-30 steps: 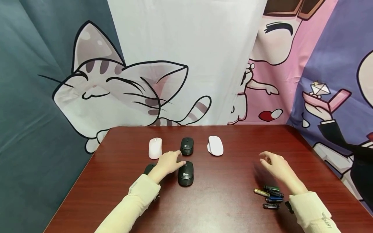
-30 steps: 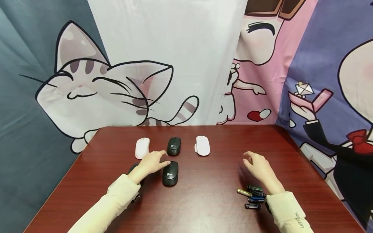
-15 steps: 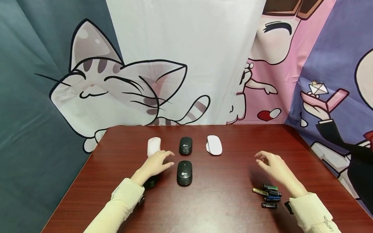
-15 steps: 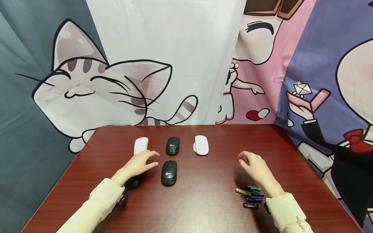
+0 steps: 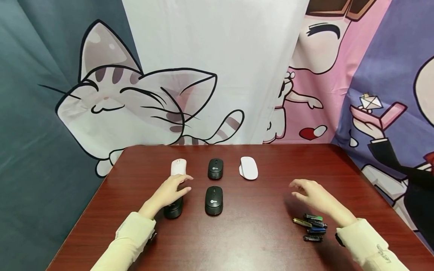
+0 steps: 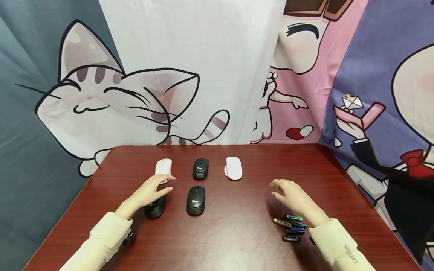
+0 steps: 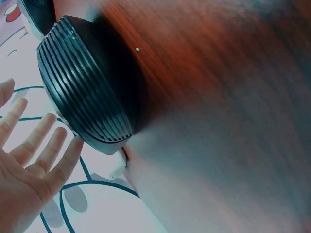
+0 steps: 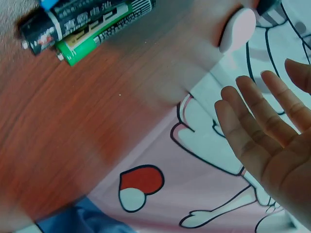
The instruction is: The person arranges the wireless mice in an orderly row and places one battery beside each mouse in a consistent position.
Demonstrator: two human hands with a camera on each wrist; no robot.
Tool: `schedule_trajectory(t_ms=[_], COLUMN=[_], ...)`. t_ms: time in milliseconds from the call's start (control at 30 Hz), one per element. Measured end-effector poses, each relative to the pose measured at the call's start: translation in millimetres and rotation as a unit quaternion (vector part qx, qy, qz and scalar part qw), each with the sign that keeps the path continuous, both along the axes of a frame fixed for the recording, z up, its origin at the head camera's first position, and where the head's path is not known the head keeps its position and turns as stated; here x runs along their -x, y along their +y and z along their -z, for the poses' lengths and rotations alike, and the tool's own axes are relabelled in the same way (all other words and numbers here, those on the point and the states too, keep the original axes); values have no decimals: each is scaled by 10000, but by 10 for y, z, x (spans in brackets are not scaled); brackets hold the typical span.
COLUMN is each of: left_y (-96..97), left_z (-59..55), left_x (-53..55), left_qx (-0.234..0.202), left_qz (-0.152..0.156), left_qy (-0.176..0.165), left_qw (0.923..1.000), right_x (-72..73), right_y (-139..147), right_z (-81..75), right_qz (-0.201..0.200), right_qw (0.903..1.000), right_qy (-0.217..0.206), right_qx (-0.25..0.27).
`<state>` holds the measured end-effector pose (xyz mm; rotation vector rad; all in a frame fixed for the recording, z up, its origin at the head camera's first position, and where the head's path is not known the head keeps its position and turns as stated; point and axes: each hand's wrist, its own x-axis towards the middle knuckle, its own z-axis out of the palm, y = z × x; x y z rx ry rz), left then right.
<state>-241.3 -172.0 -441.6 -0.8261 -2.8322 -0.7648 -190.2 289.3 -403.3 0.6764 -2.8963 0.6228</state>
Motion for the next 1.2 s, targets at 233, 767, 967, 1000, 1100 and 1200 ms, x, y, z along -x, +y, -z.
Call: schedule_trajectory(t_ms=[233, 767, 967, 1000, 1100, 1200], left_y=[-53, -217, -252, -251, -239, -214], left_z=[14, 44, 47, 48, 56, 56], left_x=[-14, -22, -26, -28, -31, -36], left_qx=[-156, -269, -228, -225, -268, -311], left_qz=[-310, -1118, -1414, -1432, -1472, -1485], left_qy=[155, 508, 444, 434, 402, 435], left_qw=[9993, 9921, 9887, 9885, 9879, 9875], right_x=[-44, -293, -379, -389, -407, -399], right_y=[-78, -155, -147, -142, -129, -126], right_z=[32, 325, 409, 418, 435, 439], right_qz=[-429, -855, -791, -774, -761, -773], right_qw=[9987, 9906, 9877, 9883, 9890, 9878], right_qy=[86, 239, 383, 358, 349, 444], right_qx=[-258, -1045, -1291, -1263, -1220, -1275])
